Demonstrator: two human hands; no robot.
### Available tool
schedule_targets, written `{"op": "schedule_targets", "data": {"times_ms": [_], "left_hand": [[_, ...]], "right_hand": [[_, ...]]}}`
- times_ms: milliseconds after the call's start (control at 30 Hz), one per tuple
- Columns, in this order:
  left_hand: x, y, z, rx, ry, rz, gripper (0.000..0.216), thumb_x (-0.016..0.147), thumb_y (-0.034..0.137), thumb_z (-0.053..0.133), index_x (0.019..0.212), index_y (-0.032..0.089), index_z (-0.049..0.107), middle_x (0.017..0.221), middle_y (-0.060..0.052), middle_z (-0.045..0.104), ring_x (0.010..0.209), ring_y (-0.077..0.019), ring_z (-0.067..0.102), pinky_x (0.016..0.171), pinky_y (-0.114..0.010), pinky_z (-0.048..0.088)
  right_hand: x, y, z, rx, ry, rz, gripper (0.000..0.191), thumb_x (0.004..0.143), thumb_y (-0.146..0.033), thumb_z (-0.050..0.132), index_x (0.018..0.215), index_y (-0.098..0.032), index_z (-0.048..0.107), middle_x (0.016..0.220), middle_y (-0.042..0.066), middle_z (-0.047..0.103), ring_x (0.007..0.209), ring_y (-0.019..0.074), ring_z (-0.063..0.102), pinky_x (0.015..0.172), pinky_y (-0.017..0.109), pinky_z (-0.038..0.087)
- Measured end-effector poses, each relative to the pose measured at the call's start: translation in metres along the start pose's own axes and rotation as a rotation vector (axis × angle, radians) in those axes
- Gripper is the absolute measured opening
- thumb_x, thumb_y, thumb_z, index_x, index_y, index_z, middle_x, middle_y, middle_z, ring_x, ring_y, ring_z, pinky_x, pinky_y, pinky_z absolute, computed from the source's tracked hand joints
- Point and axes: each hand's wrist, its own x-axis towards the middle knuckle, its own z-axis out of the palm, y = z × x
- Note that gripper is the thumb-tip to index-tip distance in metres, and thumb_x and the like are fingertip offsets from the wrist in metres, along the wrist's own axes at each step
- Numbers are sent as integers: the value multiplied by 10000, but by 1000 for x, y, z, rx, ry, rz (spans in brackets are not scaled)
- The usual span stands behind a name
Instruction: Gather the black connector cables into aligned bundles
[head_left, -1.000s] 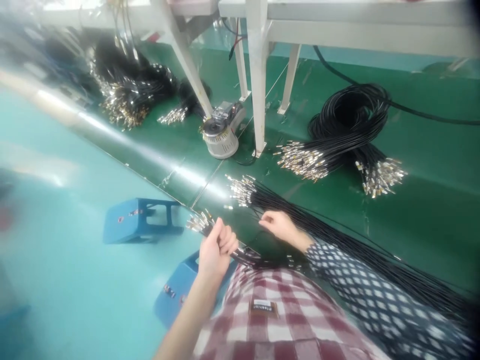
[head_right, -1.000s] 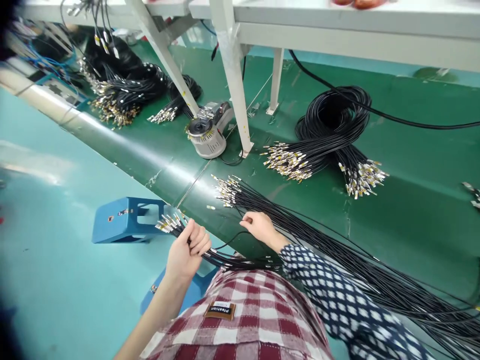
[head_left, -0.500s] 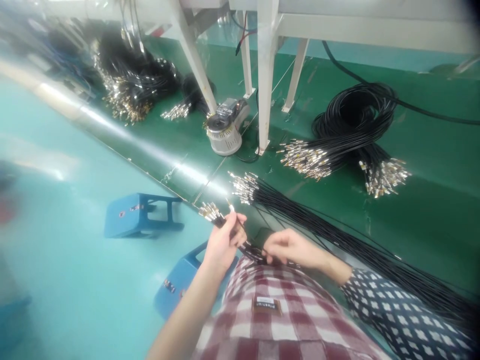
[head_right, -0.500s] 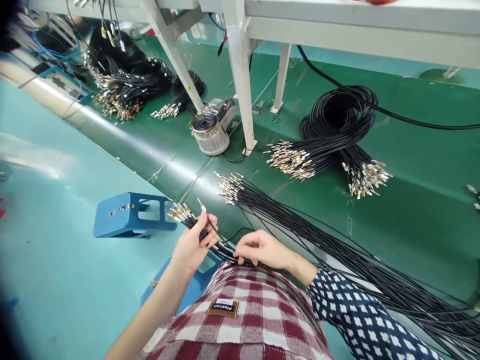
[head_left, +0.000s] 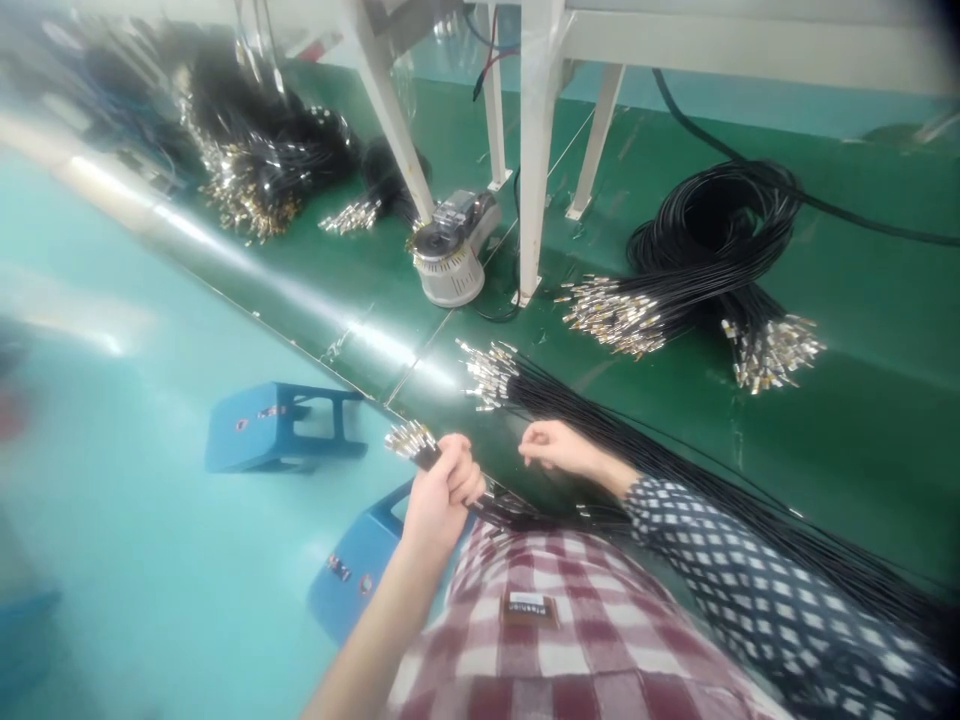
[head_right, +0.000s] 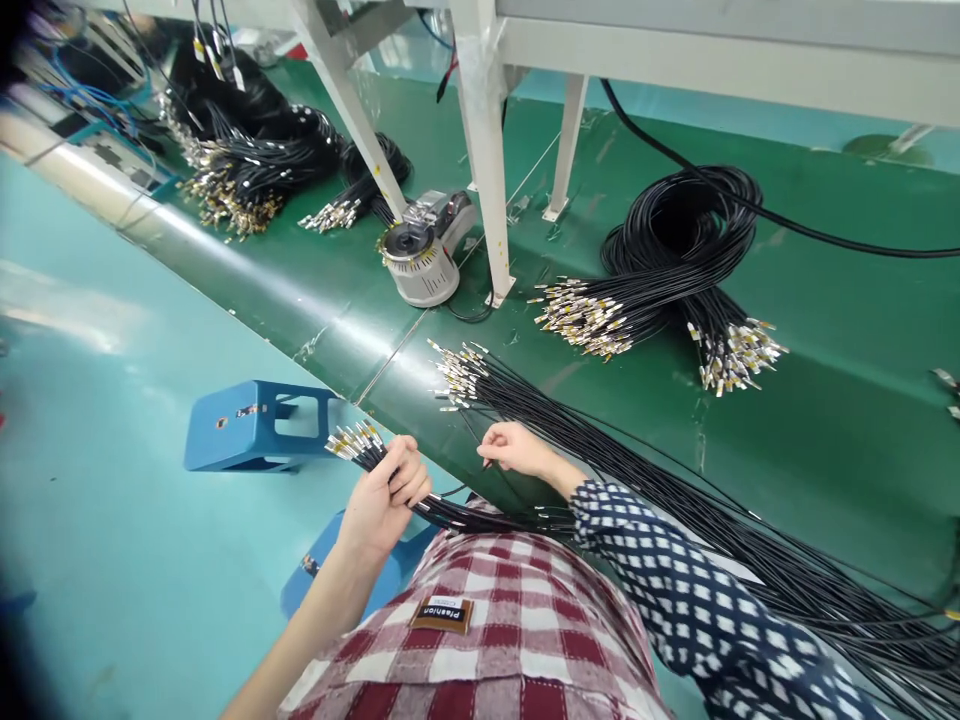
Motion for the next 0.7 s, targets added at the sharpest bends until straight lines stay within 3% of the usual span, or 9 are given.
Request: {"op": "schedule_targets", "data": {"times_ms": [133,267,400,533,700], "left_hand": [[2,2,3,47,-35,-27,192,819,306,670,793,145,568,434,118,210,361,-27,164,391,-178,186],[2,7,16,95,-64,-46,170,818,285,664,857,131,603,434,118,220,364,-26,168,393,-182,171],[-3,12,28,138,-98,-63,229,804,246,672,994,131,614,449,121,228,374,-29,174,406,-191,153],[-7,15,32,163,-133,-85,324,801,222,669,1104,119,612,461,119,238,387,-30,185,423,-199,152],[-6,14,26,217,-151,-102,268,811,243,676,1029,88,667,456,110,252,392,-24,205,431,-202,172]], "right_hand": [[-34,3,-27,165,-86,-69,331,850,-455,570,917,-136,628,799,50,708,471,59,444,463,197,355],[-57,-3,-26,259,26,-211,377,822,-520,597,851,-146,645,798,52,690,590,106,541,536,228,414],[-73,-15,-12,89,153,-316,279,879,-432,565,864,-179,682,880,55,704,733,156,606,664,271,462],[-82,-23,-3,-75,211,-400,215,918,-333,529,914,-198,695,885,54,705,747,162,615,675,274,450],[-84,-28,4,-171,241,-502,194,932,-288,523,942,-207,699,823,39,692,696,142,601,642,258,433]]}}
